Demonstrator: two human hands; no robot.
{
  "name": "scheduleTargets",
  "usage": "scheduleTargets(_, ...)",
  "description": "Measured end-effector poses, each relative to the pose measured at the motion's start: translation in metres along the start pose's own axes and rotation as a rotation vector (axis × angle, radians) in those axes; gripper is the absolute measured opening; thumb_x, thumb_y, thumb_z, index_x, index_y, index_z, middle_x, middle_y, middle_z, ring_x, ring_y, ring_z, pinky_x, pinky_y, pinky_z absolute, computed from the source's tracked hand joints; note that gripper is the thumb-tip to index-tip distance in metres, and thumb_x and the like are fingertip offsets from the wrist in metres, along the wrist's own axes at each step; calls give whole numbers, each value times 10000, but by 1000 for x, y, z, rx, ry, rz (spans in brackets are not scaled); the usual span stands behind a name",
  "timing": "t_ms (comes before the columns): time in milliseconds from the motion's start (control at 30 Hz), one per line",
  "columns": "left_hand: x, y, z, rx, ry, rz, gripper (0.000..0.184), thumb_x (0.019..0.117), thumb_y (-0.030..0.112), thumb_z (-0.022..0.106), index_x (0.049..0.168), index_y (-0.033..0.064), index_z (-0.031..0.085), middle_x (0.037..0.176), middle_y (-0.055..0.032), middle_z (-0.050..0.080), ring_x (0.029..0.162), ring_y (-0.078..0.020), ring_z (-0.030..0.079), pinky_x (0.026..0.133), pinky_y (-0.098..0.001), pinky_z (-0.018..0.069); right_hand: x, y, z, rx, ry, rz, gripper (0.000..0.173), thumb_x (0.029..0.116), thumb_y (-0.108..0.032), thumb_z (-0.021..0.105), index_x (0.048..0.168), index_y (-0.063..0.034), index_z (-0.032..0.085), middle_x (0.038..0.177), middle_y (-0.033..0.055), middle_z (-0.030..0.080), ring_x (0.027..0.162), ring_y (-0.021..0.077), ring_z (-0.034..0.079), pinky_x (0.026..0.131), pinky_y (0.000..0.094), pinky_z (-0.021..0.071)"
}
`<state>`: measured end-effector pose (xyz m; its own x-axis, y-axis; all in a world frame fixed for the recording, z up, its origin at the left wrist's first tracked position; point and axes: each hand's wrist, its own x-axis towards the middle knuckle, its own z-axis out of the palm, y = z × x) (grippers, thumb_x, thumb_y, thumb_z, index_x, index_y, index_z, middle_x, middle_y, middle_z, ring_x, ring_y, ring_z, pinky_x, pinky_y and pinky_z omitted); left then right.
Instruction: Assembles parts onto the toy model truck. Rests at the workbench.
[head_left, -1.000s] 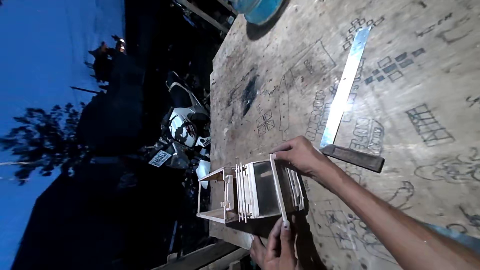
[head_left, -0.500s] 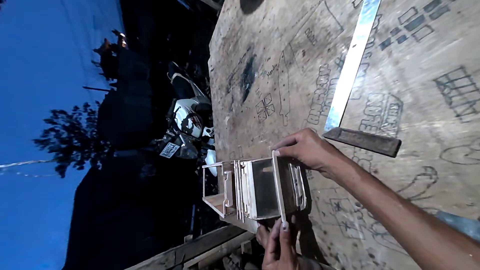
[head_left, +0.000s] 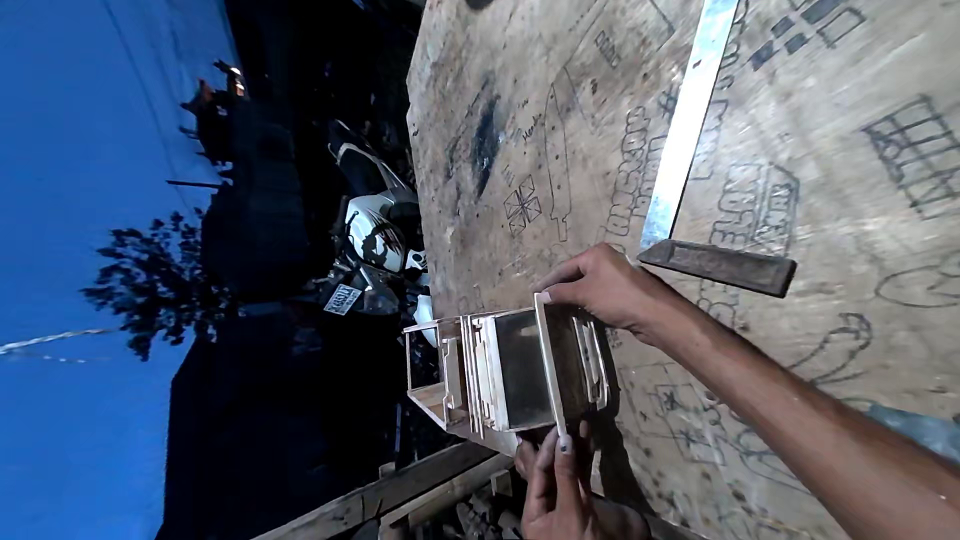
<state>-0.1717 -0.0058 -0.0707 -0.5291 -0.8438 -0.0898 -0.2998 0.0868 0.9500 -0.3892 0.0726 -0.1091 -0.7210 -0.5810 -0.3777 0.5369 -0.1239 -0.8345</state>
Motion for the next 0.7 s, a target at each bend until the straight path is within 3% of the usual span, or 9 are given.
scheduleTargets(100,2,-1,-3,-4,-12,1,202,1005,-52,562,1171,-121,653,971,-187,752,852,-265,761,837,-401,641,10,2,-2,-10,-37,5,119,957,-231,739,1046,-230,819,996,19,764,911,173,702,812,460,556)
scheduleTargets(200,0,2,1,-9,22,-14,201,1009,-47,558,1174,-114,651,966,-181,756,843,-266,767,824,-394,647,6,1,1,1,-2,-3,110,951,-203,743,1025,-209,824,940,49,760,837,193,691,734,460,535)
scheduleTargets(333,1,2,2,-22,21,-17,198,1011,-46,556,1174,-118,644,965,-192,753,846,-276,766,821,-398,646,17,3,0,-28,-31,-5,112,943,-248,757,1031,-241,826,977,7,769,896,160,706,806,458,557)
scheduleTargets(467,1,5,4,-32,34,-32,190,1007,-66,548,1165,-117,640,956,-188,754,847,-277,768,813,-388,649,4,-1,3,-13,9,-5,115,955,-200,736,1029,-206,825,907,60,753,766,198,673,675,448,520)
scheduleTargets(567,1,4,4,-20,38,-30,195,1013,-55,546,1173,-124,634,958,-203,750,841,-281,766,807,-390,647,16,4,0,-29,-28,-10,109,945,-243,755,1028,-244,826,964,12,767,866,160,703,773,451,559)
scheduleTargets(700,1,4,5,-11,40,-22,196,1019,-52,534,1174,-124,629,955,-203,746,839,-280,764,801,-393,649,19,7,1,-17,-22,-36,99,934,-241,767,1011,-234,828,965,12,769,878,168,706,787,471,558)
